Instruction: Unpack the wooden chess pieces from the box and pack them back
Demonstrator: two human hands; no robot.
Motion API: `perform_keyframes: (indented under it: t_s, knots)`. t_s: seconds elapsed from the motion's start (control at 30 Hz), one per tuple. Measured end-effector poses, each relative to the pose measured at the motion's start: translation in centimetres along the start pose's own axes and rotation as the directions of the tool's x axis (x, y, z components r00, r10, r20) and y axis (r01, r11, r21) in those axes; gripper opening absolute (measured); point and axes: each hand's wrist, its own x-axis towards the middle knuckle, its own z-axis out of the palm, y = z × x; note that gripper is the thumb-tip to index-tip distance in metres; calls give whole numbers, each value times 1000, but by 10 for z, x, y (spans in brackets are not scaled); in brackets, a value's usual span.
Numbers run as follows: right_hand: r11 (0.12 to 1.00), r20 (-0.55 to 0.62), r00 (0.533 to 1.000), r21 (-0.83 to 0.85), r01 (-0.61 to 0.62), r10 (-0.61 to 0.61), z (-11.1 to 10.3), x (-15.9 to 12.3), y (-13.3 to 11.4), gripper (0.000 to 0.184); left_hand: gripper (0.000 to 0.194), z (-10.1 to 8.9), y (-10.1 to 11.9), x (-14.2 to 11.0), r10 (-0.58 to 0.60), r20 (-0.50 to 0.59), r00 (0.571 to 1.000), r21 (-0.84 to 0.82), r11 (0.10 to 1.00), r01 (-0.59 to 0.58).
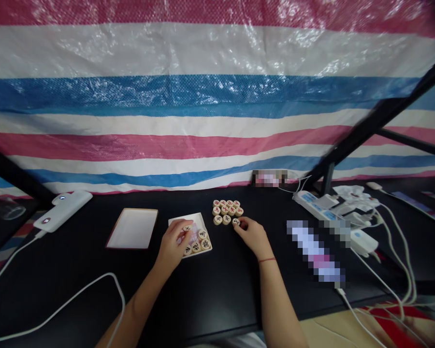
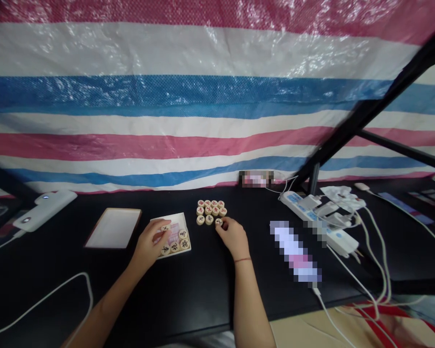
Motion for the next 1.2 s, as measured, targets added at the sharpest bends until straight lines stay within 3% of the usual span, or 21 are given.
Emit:
perform_keyframes:
  t_s: [0.1,0.2,0.33,0.4,0.5,0.67,0.77,0.9,1.0,1.2]
  knots:
    - [993,-55,998,111,46,-40,-3,-3,-10,36,21,0,2,-1,9,24,1000,19,1000,-10]
    - [932,-102,984,320,170,-145,-3,-14,-37,33,22,0,6,-2,39,69,997,127,991,-47]
    - [798,91,902,509,323,-423,13,-35,-81,24,22,4,11,-7,111,130,985,249,958,-140]
    - [797,147,878,505,330,-456,22,-43,-95,22,24,7,9,-10,123,136,983,282,946,-158]
    - [817,153,886,478,321,-438,31,-48,-101,18,28,10,5,-12,162,138,977,315,928,-199]
    - [855,-10,932,396,336,-362,24,-38,-83,22,30,11,9,-13,236,235,943,411,855,-316]
    - [936,-158,973,282,210,-170,13,-25,-57,28,44,9,15,-15,174,237,956,515,812,-276]
    - [996,-168,986,86,16,-2,4,-13,-22,34,65,9,15,-19,33,257,966,612,768,-189]
    - [1000,-157,987,13,25,-23,6,-12,-10,33,65,9,11,-20,-4,295,955,616,765,-187]
    - [992,-143,982,-18,124,-126,13,-13,-9,34,55,8,9,-16,-14,325,946,614,764,-199]
